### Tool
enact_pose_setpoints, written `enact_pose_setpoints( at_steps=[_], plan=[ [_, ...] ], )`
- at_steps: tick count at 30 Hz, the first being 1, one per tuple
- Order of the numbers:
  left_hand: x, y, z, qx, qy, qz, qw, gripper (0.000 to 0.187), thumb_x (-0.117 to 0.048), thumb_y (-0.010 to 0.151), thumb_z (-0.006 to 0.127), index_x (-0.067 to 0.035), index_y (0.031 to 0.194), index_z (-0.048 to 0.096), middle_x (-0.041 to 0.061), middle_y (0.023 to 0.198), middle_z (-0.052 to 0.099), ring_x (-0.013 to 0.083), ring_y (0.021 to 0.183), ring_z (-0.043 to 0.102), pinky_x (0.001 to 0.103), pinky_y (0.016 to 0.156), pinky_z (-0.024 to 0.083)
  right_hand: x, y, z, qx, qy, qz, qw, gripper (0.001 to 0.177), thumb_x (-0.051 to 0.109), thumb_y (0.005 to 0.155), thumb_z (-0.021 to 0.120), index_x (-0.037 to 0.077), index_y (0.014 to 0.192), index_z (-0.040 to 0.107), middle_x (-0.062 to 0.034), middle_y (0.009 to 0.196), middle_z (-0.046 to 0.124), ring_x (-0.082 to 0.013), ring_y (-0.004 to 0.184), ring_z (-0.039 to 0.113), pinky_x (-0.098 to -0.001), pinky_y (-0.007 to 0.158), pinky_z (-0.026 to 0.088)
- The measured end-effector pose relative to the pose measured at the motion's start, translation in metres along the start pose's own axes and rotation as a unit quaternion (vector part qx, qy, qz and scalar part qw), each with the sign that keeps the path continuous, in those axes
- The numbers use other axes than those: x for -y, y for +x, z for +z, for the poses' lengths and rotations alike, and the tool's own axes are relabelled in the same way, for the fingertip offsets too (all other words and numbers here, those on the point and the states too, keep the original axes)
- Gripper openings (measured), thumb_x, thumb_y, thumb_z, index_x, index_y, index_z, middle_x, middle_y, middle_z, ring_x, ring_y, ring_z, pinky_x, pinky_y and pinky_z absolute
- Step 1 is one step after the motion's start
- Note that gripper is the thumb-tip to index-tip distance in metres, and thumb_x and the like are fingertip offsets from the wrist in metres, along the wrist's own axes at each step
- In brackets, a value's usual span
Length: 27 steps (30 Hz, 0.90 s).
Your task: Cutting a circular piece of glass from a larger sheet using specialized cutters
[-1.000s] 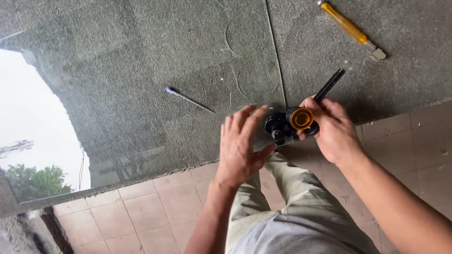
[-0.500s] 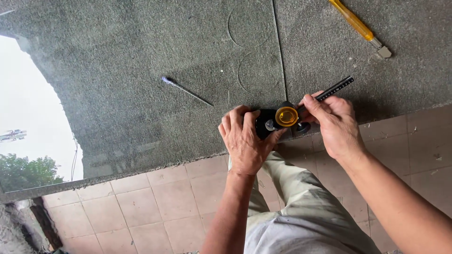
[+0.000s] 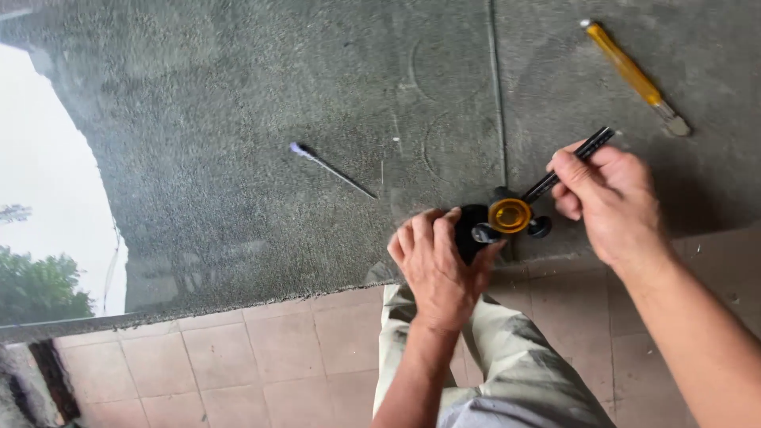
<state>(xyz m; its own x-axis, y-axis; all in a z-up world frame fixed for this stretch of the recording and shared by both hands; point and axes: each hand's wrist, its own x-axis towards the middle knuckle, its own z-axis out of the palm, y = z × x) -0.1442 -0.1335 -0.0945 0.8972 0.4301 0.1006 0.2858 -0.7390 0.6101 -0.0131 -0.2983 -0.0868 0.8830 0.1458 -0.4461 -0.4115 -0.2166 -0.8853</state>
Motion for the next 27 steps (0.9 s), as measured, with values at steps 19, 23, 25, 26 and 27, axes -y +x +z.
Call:
enact_pose_setpoints(
  at_steps=[19, 23, 25, 26, 27],
  plan=[
    [0.02, -0.004, 0.006, -0.047, -0.078, -0.013, 0.996, 0.05, -0.047, 0.101, 0.043, -0.007, 0.122, 0.066, 0.011, 0.113, 0.062, 0.0317, 0.1, 0.056, 0.049, 0.09, 0.039, 0.039, 0.066, 0.055, 0.122, -0.277, -0.025, 0.953, 0.015, 0.015, 0.116, 0.064, 0.0, 0.113, 0.061, -0.0099, 0.074, 0.053, -0.0067, 0.052, 0.039, -0.0171, 0.047, 0.03],
    [0.02, -0.005, 0.006, -0.038, -0.082, -0.011, 0.996, 0.051, -0.047, 0.101, 0.045, -0.006, 0.124, 0.065, 0.011, 0.115, 0.062, 0.0322, 0.102, 0.056, 0.049, 0.092, 0.039, 0.037, 0.065, 0.057, 0.12, -0.273, -0.02, 0.954, 0.015, 0.016, 0.115, 0.063, 0.001, 0.115, 0.061, -0.0104, 0.072, 0.052, -0.0066, 0.051, 0.036, -0.0178, 0.045, 0.025],
    [0.02, -0.005, 0.006, -0.014, -0.071, -0.021, 0.997, 0.051, -0.047, 0.095, 0.054, -0.008, 0.126, 0.065, 0.01, 0.116, 0.061, 0.0308, 0.104, 0.055, 0.048, 0.094, 0.037, 0.036, 0.065, 0.058, 0.113, -0.282, -0.025, 0.952, 0.016, 0.018, 0.113, 0.066, 0.002, 0.115, 0.064, -0.0089, 0.074, 0.056, -0.0064, 0.054, 0.042, -0.0158, 0.045, 0.029],
    [0.019, -0.004, 0.007, -0.014, -0.072, -0.02, 0.997, 0.051, -0.047, 0.095, 0.054, -0.008, 0.126, 0.065, 0.01, 0.116, 0.061, 0.0308, 0.104, 0.055, 0.048, 0.094, 0.037, 0.036, 0.066, 0.057, 0.111, -0.283, -0.025, 0.952, 0.016, 0.018, 0.113, 0.066, 0.002, 0.115, 0.064, -0.0089, 0.074, 0.056, -0.0064, 0.054, 0.042, -0.0158, 0.045, 0.029],
    [0.019, -0.004, 0.007, -0.014, -0.073, -0.022, 0.997, 0.05, -0.046, 0.094, 0.057, -0.009, 0.126, 0.065, 0.009, 0.117, 0.061, 0.0305, 0.105, 0.055, 0.048, 0.094, 0.037, 0.034, 0.066, 0.056, 0.115, -0.295, -0.031, 0.948, 0.023, 0.02, 0.115, 0.067, 0.003, 0.102, 0.059, -0.0094, 0.072, 0.056, -0.0079, 0.056, 0.045, -0.0179, 0.046, 0.032]
  ],
)
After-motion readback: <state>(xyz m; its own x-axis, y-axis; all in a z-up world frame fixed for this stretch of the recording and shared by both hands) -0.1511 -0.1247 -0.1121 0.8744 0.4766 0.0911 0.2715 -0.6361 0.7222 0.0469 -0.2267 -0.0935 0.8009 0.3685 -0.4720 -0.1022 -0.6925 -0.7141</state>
